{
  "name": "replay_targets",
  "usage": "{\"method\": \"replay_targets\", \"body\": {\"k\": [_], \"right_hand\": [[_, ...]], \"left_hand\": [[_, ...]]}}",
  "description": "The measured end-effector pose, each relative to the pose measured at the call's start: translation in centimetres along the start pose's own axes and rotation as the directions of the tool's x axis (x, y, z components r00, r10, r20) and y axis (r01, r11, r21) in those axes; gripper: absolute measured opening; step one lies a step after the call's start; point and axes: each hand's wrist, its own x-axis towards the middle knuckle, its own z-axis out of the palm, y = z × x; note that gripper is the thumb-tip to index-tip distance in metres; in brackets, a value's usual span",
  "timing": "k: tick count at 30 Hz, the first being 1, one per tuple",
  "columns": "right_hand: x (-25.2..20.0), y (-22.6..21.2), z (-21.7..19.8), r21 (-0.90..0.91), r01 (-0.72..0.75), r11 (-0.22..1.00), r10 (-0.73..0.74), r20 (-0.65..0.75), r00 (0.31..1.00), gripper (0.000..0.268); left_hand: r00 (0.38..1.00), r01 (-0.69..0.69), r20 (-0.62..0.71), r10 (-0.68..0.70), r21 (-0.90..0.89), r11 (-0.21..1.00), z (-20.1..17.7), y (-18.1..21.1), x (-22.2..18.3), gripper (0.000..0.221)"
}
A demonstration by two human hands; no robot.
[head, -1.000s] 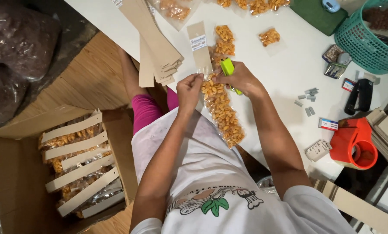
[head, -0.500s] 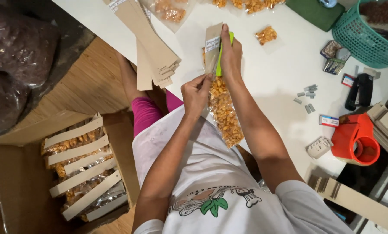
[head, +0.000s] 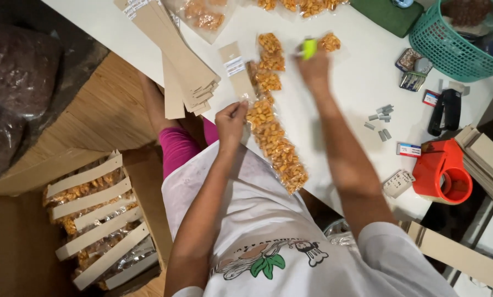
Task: Attaching cardboard headers to plastic bags of snacks using a manual stapler
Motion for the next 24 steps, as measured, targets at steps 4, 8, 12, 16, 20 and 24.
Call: {"method": "replay_targets", "body": {"k": [4, 8, 12, 16, 20, 24], "right_hand": [[2.3, 3.6, -7.6, -0.679, 0.211, 0.704, -0.316, -0.033, 0.948, 0.033], [-2.3, 4.3, -8.6, -0.936, 0.284, 0.207, -0.559, 0.125, 0.820, 0.029], [-6.2, 2.2, -8.8, -0.867, 0.402, 0.295, -0.549, 0.191, 0.814, 0.036], [-8.3, -6.3, -8.7, -0.426, 0.434, 0.794, -0.323, 0.309, 0.894, 0.034], [-10.3, -15.6, -6.2, 0.109, 0.054, 0.993, -0.108, 0.591, 0.800, 0.038], [-8.6, -13.4, -1.4, 0.207, -0.002, 0.978, -0.125, 0.600, 0.790, 0.039]], "left_hand": [[0.996, 0.091, -0.002, -0.092, -0.154, 0.984, -0.7, -1.3, 0.2, 0.016], [0.990, 0.141, -0.011, -0.144, -0.138, 0.980, -0.7, -3.5, 1.5, 0.030], [0.997, 0.073, -0.034, -0.076, -0.084, 0.994, -1.4, -5.6, 3.0, 0.026], [1.000, 0.017, 0.025, -0.013, -0.135, 0.991, -1.8, -2.1, 1.6, 0.023], [0.991, 0.023, 0.134, 0.007, -0.226, 0.974, -1.1, 1.3, 0.4, 0.031], [0.984, 0.038, 0.179, 0.004, -0.230, 0.973, -1.5, 0.8, 0.5, 0.027]]}}
